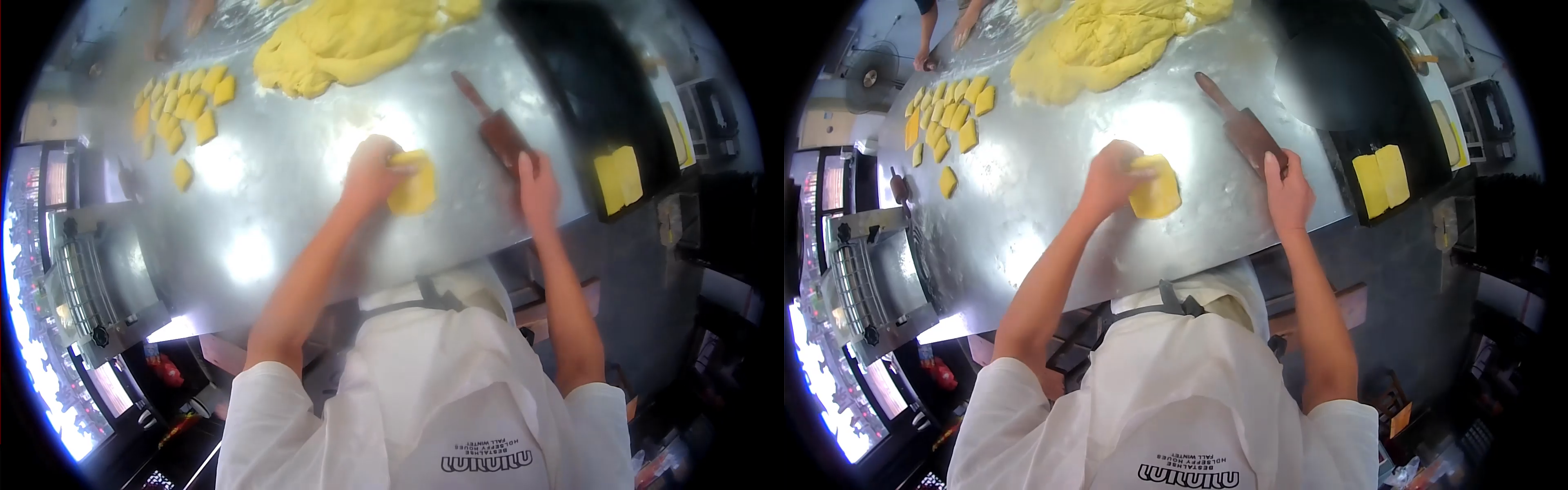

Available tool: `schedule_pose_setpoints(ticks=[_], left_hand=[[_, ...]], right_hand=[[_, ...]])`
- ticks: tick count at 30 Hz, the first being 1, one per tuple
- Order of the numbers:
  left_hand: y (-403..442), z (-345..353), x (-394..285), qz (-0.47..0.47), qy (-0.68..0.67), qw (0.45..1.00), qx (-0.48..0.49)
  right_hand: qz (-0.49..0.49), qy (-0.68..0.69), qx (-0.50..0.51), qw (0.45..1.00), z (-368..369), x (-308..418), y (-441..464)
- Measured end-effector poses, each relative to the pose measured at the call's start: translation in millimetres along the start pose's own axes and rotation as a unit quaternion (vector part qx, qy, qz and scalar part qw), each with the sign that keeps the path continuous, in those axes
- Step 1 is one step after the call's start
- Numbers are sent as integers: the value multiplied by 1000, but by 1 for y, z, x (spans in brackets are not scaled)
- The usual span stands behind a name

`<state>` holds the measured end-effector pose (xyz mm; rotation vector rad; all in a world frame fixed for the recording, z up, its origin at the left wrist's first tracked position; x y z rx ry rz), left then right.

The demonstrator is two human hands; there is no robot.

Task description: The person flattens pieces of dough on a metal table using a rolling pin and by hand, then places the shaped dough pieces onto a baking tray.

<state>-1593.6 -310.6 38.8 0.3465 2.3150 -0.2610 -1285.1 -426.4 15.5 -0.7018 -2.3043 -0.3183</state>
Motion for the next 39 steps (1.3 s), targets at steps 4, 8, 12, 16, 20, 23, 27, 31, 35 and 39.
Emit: schedule_pose_setpoints(ticks=[4, 8, 12, 16, 20, 23, 27, 31, 35, 39], left_hand=[[4, -40, -47, 17, 13, 997, -73], [-8, -3, -20, 188, 204, 947, -164], [-71, 39, -17, 226, 128, 961, -96], [-60, 13, -14, 73, 67, 970, -220], [6, 1, -22, 45, 118, 987, -97], [17, 11, -9, 34, 117, 993, -1], [13, 19, 5, 36, 69, 997, -16], [11, 18, -4, 30, 79, 996, -34], [-5, 26, -12, 55, 69, 983, -160], [-6, 24, 4, 5, 104, 987, -120]], right_hand=[[-1, 7, 2, 1000, -2, -1, -7], [-19, 20, 36, 999, -2, -3, 2], [-53, 19, 54, 997, -6, -5, 4], [-44, 26, 80, 995, 0, -10, 4], [-61, 20, 108, 992, 3, -4, 16], [-71, 12, 114, 991, 7, -1, 22], [-57, 12, 137, 989, 12, 9, 28], [-37, 26, 170, 984, 16, 15, 39], [-11, 63, 227, 972, 18, 18, 50], [-45, 31, 213, 975, 24, 16, 53]])
Point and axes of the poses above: each hand's wrist, its own y-axis towards the middle knuckle, its own z-axis out of the palm, x = y × z, the point moved 2 cm from there along y, towards the middle knuckle, and after that the axes turned 1 degree about -z, right-handed, at the moved point
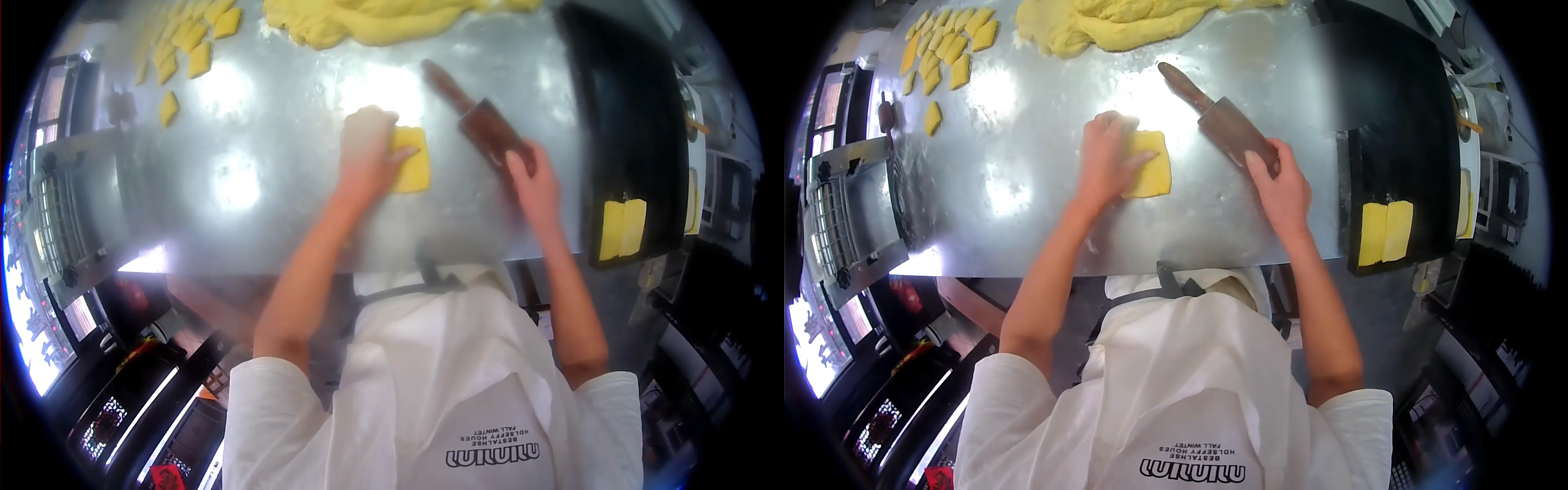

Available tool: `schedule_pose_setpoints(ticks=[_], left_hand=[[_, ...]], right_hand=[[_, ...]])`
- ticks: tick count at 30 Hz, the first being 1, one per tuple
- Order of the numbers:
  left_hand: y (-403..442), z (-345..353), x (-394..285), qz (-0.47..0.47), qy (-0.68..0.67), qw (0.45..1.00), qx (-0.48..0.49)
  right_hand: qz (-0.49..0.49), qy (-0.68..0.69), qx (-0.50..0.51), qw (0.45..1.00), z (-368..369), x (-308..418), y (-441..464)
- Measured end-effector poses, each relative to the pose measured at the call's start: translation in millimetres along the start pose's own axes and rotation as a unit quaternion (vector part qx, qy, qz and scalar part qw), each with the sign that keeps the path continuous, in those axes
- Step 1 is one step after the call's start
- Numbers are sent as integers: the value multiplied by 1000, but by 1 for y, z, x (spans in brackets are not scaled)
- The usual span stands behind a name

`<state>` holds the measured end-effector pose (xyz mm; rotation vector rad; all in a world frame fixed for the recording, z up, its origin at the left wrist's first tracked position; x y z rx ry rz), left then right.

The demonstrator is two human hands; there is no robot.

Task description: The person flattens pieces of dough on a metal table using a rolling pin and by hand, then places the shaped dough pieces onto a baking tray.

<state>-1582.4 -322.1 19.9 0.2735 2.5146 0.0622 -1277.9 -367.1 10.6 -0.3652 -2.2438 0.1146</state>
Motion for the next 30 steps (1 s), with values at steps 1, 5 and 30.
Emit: schedule_pose_setpoints(ticks=[1, 5, 30], left_hand=[[3, 0, 3, 3, -8, 1000, 24], [11, -2, 7, -17, -25, 995, 95], [-32, 13, -22, -101, -117, 983, -99]], right_hand=[[-6, 2, -11, 1000, 1, 1, -1], [-40, -9, -41, 998, 6, 5, -4], [-107, -69, 67, 990, 16, 48, 28]])
Point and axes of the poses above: each hand's wrist, its own y-axis towards the middle knuckle, its own z-axis out of the palm, x = y × z, the point moved 2 cm from there along y, towards the middle knuckle, and after that the axes turned 1 degree about -z, right-handed, at the moved point
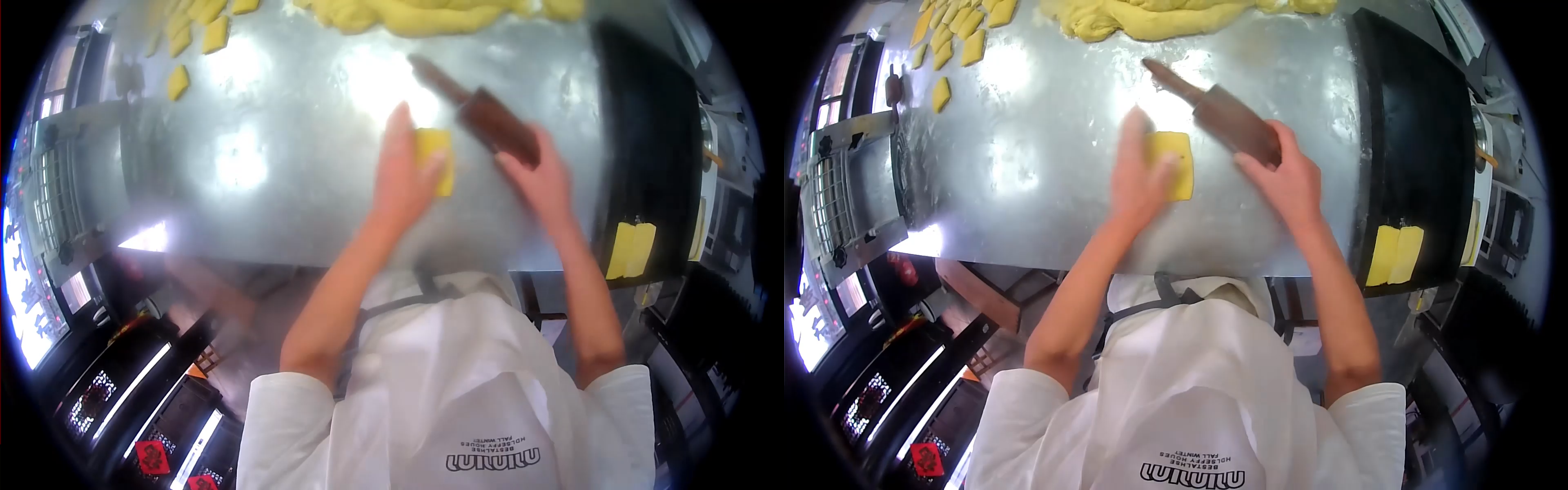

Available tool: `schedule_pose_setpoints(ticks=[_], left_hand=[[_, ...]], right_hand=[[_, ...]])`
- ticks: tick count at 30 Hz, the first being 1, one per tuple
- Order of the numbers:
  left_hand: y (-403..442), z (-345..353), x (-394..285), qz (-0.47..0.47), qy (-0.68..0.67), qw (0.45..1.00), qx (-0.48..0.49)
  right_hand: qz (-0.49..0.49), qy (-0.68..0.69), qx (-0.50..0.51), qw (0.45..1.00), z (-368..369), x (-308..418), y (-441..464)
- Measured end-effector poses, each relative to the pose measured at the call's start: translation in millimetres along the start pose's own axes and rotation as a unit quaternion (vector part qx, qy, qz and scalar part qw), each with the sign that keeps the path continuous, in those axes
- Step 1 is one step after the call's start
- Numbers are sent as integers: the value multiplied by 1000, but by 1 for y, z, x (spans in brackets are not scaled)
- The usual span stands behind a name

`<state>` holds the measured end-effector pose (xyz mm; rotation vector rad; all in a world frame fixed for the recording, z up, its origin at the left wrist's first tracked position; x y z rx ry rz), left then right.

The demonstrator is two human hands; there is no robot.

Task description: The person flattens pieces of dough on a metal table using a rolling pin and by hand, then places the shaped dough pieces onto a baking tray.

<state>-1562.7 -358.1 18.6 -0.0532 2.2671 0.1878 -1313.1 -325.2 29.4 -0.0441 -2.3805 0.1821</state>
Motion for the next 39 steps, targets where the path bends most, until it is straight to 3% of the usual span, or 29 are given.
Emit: schedule_pose_setpoints(ticks=[1, 3, 4, 6, 7, 9, 10, 12, 13, 16, 18, 21, 23, 26, 30, 33, 34, 37, 38, 39], left_hand=[[-4, -18, 9, -49, -71, 995, -50], [-6, -63, 16, -38, -21, 986, -159], [-10, -74, 25, -5, 76, 990, -117], [-22, -74, 43, 61, 264, 962, -26], [-22, -68, 49, 27, 272, 962, -12], [-7, -53, 68, -37, 290, 956, 15], [12, -51, 68, -2, 310, 950, -29], [53, -60, 55, -62, 326, 942, 58], [71, -56, 67, -39, 315, 947, 39], [82, -70, 76, -40, 273, 961, 26], [83, -71, 66, -106, 239, 964, 48], [21, -51, 62, -4, 296, 955, 5], [-29, -55, 65, 80, 274, 952, -113], [-47, -47, 57, -16, 266, 963, -47], [2, -55, 62, -61, 269, 961, 6], [-26, -49, 67, 41, 289, 956, -40], [-42, -49, 58, 50, 259, 962, -70], [-61, -55, 49, 32, 253, 965, -66], [-55, -52, 50, -12, 290, 956, -35], [-44, -49, 52, -44, 281, 959, -1]], right_hand=[[-40, -42, 40, 998, -3, 11, 1], [-117, -122, 127, 977, -9, 32, -4], [-123, -127, 212, 961, -8, 46, -7], [-203, -137, 229, 942, 14, 49, -6], [-240, -140, 241, 930, 26, 52, -8], [-208, -164, 174, 949, 38, 65, 26], [-188, -159, 151, 957, 44, 69, 50], [-165, -123, 117, 972, 54, 70, 74], [-172, -95, 94, 976, 57, 70, 91], [-155, -80, 71, 982, 63, 80, 121], [-157, -82, 70, 982, 61, 76, 113], [-203, -125, 65, 969, 52, 56, 54], [-315, -119, 25, 941, 46, 61, 10], [-315, -106, 57, 941, 41, 49, -3], [-212, -110, 78, 968, 52, 62, 48], [-277, -151, 78, 946, 48, 39, 15], [-344, -127, 43, 929, 45, 37, -2], [-305, -115, 78, 942, 39, 45, -21], [-277, -110, 96, 950, 36, 50, -11], [-200, -82, 117, 969, 33, 54, 4]])
Point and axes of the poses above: each hand's wrist, its own y-axis towards the middle knuckle, its own z-axis out of the palm, x = y × z, the point moved 2 cm from there along y, towards the middle knuckle, and after that the axes turned 1 degree about -z, right-handed, at the moved point
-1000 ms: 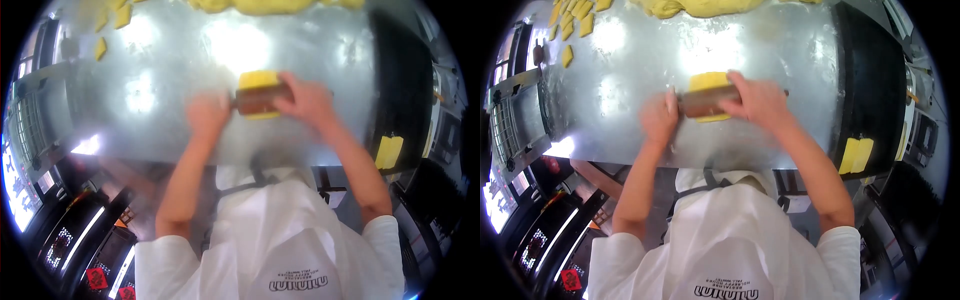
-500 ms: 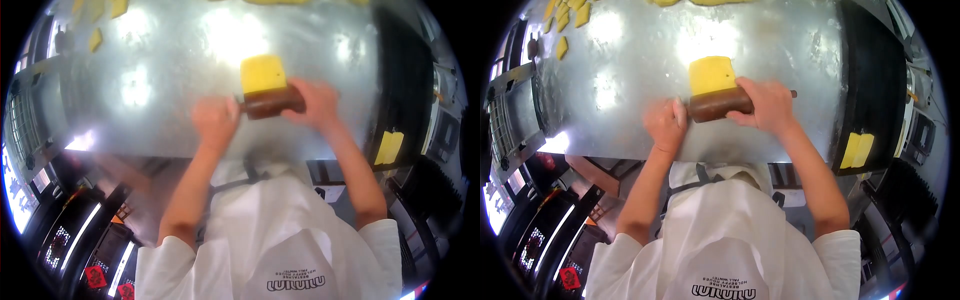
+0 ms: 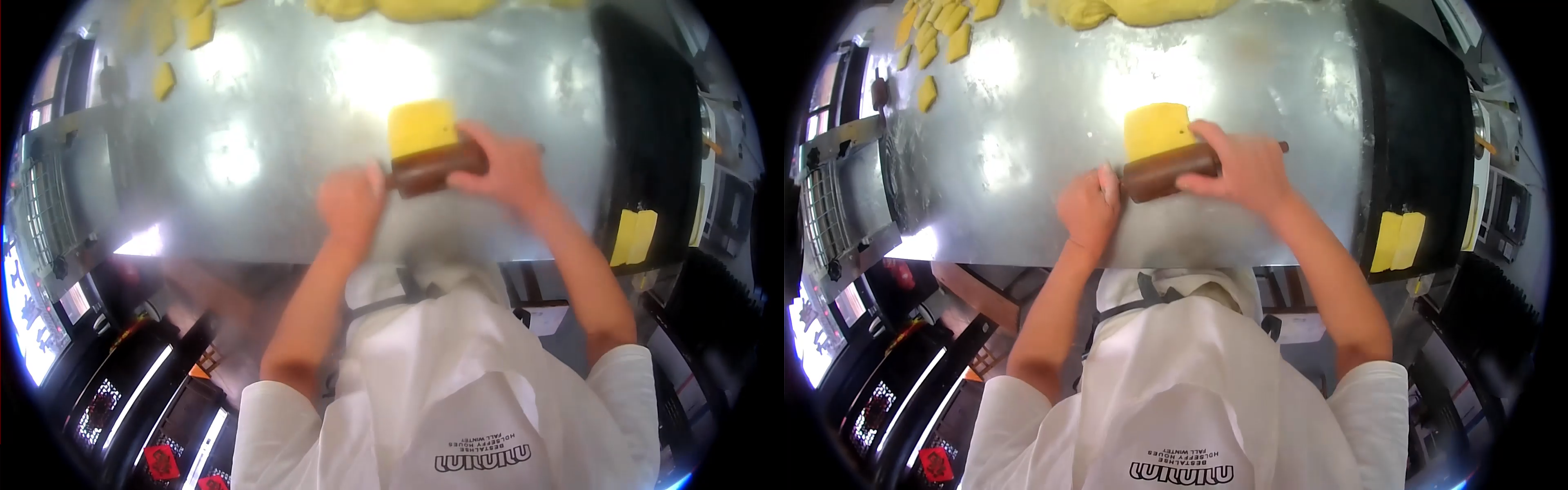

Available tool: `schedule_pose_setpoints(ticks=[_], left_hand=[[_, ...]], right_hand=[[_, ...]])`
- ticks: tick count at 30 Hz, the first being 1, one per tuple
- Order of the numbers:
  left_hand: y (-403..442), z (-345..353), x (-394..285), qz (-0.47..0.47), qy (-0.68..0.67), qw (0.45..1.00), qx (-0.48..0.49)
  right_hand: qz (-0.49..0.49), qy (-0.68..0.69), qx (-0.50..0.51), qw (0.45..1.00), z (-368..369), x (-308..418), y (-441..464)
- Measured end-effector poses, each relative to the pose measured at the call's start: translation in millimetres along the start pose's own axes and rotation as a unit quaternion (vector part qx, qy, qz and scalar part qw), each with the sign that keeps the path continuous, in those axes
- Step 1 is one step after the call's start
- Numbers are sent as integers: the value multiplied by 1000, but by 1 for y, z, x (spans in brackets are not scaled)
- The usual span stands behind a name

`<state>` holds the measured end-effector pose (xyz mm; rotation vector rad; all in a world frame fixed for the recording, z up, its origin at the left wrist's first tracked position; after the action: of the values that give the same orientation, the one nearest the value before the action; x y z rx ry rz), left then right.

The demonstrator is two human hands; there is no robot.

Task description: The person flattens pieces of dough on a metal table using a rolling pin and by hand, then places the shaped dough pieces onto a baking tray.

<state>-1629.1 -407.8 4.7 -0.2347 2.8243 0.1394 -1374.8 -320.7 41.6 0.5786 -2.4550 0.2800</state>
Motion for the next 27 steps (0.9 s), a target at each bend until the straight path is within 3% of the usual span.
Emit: schedule_pose_setpoints(ticks=[2, 5, 6, 9, 12, 13, 16, 19, 22, 27], left_hand=[[26, -9, -2, -45, -11, 995, 92], [68, -36, -9, -24, -218, 976, -1], [77, -29, -12, -26, -226, 974, 21], [91, -2, -32, -3, -226, 969, 96], [87, 16, -45, 89, -136, 985, 61], [94, 17, -46, 54, -133, 977, 157], [90, 9, -46, 129, -94, 982, 106], [71, 9, -35, -27, -340, 924, 172], [47, -55, -62, -49, -353, 926, 126], [10, -66, -83, 122, -231, 964, 47]], right_hand=[[148, 94, 44, 983, -5, -7, 19], [253, 204, -33, 945, -10, -40, 14], [286, 226, -60, 929, -17, -50, 8], [253, 87, -238, 934, -14, -85, -37], [355, 89, -261, 893, -9, -103, -71], [406, 146, -225, 874, -21, -87, -76], [352, 85, -274, 891, -13, -91, -95], [311, 22, -318, 895, -12, -73, -99], [298, 10, -330, 895, -5, -72, -101], [298, 6, -354, 887, 1, -66, -100]])
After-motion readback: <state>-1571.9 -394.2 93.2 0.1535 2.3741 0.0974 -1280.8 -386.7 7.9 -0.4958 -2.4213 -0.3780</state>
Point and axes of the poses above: each hand's wrist, its own y-axis towards the middle knuckle, its own z-axis out of the palm, x = y × z, the point moved 2 cm from there along y, towards the middle knuckle, and after that the axes turned 1 degree about -z, right-handed, at the moved point
